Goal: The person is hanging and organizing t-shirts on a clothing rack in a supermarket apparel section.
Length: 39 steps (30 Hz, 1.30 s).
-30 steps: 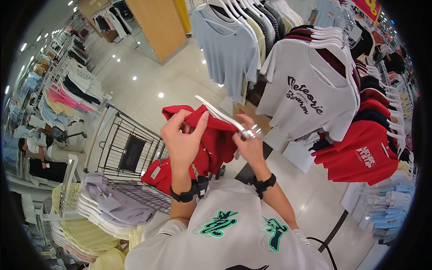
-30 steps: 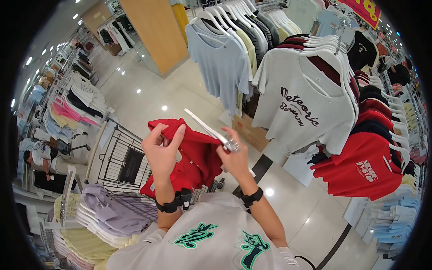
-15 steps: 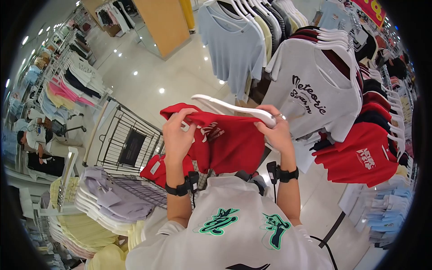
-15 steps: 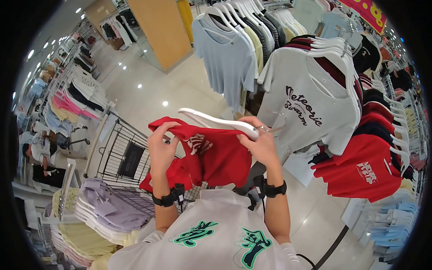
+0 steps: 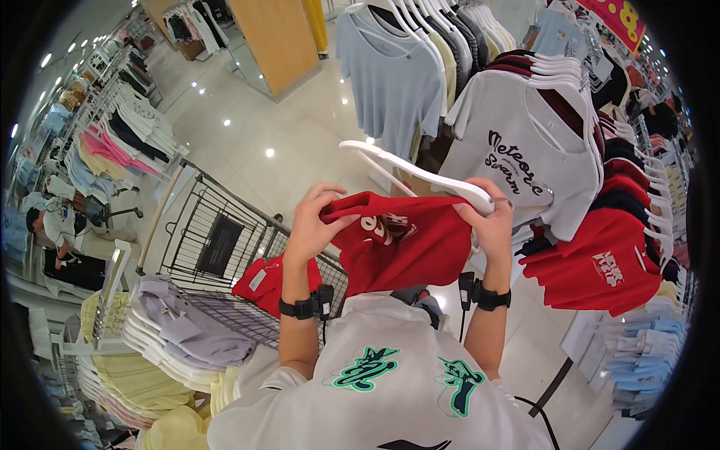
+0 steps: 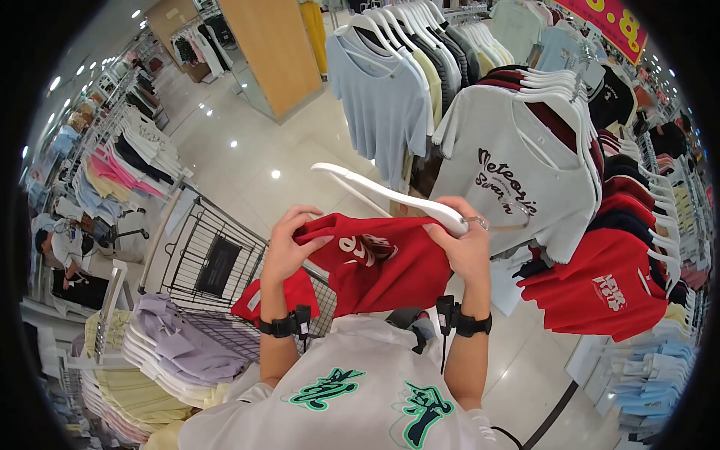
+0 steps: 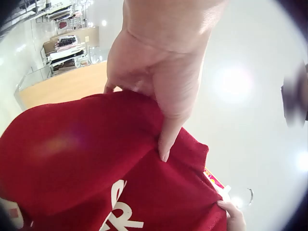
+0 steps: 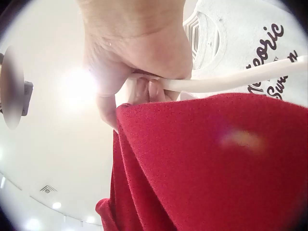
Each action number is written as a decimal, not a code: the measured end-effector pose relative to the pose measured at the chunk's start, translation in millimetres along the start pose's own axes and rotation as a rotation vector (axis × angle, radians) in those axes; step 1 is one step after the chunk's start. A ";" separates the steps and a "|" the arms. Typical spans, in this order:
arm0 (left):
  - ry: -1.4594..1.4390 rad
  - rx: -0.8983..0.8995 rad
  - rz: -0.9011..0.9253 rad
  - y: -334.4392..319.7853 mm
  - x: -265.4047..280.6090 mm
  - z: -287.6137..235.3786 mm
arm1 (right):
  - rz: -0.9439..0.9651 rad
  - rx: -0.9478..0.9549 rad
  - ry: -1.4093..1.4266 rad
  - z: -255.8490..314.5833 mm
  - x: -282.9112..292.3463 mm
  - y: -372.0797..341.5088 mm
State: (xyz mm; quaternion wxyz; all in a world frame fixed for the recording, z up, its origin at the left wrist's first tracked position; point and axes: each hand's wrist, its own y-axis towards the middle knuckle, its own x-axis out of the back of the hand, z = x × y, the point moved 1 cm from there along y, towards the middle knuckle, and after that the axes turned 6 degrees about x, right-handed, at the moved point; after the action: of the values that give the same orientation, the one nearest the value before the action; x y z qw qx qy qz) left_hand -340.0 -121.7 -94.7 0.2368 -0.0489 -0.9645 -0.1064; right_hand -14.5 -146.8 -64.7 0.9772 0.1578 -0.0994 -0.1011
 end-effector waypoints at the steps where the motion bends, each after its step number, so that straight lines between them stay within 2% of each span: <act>1: -0.001 -0.001 -0.002 -0.1 -0.7 2.0 | -0.028 -0.020 0.008 2.8 2.1 -2.2; 3: 0.073 0.272 0.088 -1.2 -4.3 8.5 | -0.036 -0.027 0.057 3.8 6.4 -4.4; 7: -0.023 0.206 0.097 -3.2 -15.5 25.6 | -0.073 -0.066 0.034 19.7 16.6 -7.1; 11: -0.117 0.059 0.062 1.8 -28.9 62.5 | -0.143 -0.041 0.115 28.6 26.2 -12.0; 13: -0.176 0.011 0.058 4.6 -42.6 88.9 | -0.115 0.065 0.124 32.3 31.5 -13.9; 15: -0.356 0.147 0.152 6.4 -67.4 111.4 | -0.108 0.061 0.138 40.5 31.9 -19.4; 16: -0.507 0.183 0.245 4.4 -81.6 118.8 | -0.083 0.075 0.126 41.5 32.7 -21.2; 17: -0.512 0.183 0.242 2.1 -101.9 134.4 | -0.056 0.089 0.112 43.1 33.8 -22.6; 19: -0.623 0.357 0.525 -5.4 -148.5 163.3 | -0.065 0.103 0.114 49.7 35.2 -25.2; 21: -0.447 0.185 0.646 -15.3 -182.5 156.4 | -0.106 0.090 0.097 56.0 40.4 -27.1; 25: -0.358 0.151 0.845 -13.3 -220.6 127.3 | -0.132 0.135 0.092 65.4 54.7 -31.6; 27: -0.376 0.102 0.849 -9.0 -235.8 115.8 | -0.131 0.122 0.066 67.2 62.7 -34.6; 30: -0.434 0.026 0.833 -4.2 -237.2 66.9 | -0.190 0.157 0.073 68.7 63.5 -34.8; 32: -0.612 -0.191 0.754 -0.9 -233.7 30.8 | -0.225 0.112 0.029 62.6 63.2 -33.7; 33: -0.612 -0.195 0.768 -1.0 -231.9 26.1 | -0.246 0.071 -0.008 59.6 62.9 -33.2; 35: -0.685 0.243 0.851 -1.8 -225.3 25.2 | -0.280 0.025 -0.067 53.2 62.6 -31.9; 37: -0.725 0.194 0.864 2.4 -215.2 25.4 | -0.292 0.003 -0.169 39.2 64.4 -30.3; 39: -0.613 0.203 0.829 7.5 -201.7 36.4 | -0.298 -0.015 -0.156 25.3 71.6 -30.7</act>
State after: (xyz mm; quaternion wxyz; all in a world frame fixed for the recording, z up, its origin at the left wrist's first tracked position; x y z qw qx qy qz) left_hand -177.0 -115.0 -219.1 -0.0307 -0.4321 -0.8947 0.1094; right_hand 43.4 -199.1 -39.6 0.9420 0.1550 -0.1497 -0.2573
